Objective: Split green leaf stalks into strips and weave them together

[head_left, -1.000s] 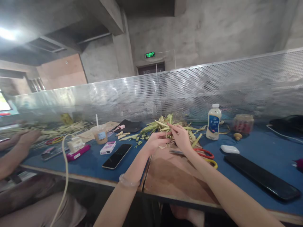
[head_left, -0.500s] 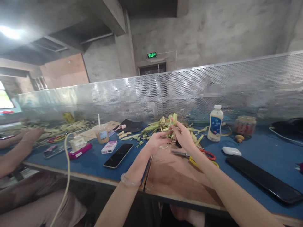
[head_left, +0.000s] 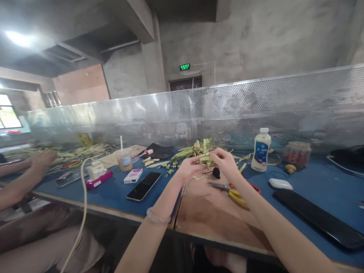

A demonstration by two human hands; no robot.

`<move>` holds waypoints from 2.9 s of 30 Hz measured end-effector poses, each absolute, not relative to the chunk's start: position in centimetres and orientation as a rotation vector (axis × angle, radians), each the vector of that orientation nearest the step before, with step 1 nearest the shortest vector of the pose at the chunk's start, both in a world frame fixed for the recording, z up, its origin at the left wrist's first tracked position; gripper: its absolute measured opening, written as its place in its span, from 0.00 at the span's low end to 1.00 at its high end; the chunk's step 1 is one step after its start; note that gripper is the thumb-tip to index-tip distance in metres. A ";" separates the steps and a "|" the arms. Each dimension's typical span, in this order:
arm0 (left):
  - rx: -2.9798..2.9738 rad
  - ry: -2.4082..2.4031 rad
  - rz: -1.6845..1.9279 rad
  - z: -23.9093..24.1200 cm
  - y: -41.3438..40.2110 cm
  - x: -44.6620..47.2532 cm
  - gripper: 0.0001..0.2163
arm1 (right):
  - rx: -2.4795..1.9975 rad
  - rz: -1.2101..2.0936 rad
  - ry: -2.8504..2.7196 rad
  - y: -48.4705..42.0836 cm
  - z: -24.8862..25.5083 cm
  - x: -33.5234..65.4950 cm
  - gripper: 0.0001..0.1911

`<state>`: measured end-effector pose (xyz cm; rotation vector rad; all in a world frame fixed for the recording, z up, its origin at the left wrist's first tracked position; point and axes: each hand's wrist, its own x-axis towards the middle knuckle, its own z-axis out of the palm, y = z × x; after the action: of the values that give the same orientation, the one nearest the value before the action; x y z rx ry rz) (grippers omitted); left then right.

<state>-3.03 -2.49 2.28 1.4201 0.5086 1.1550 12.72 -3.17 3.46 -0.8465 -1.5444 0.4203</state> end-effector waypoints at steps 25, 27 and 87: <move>1.482 0.540 1.177 1.8 -2.1 -3.1 0.16 | -0.918 0.005 -1.787 -2.2 2.5 12.3 0.13; 1.490 0.537 1.174 1.6 -1.9 -3.1 0.15 | -0.936 -0.058 -1.819 -2.1 2.2 12.1 0.13; 1.287 0.735 1.276 1.3 -0.7 -3.9 0.10 | -0.445 1.223 -1.050 -0.7 1.3 12.3 0.12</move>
<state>-3.88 -0.73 1.34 1.2874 0.7353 1.2761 12.26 -0.65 1.29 -0.4452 -1.0496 1.2231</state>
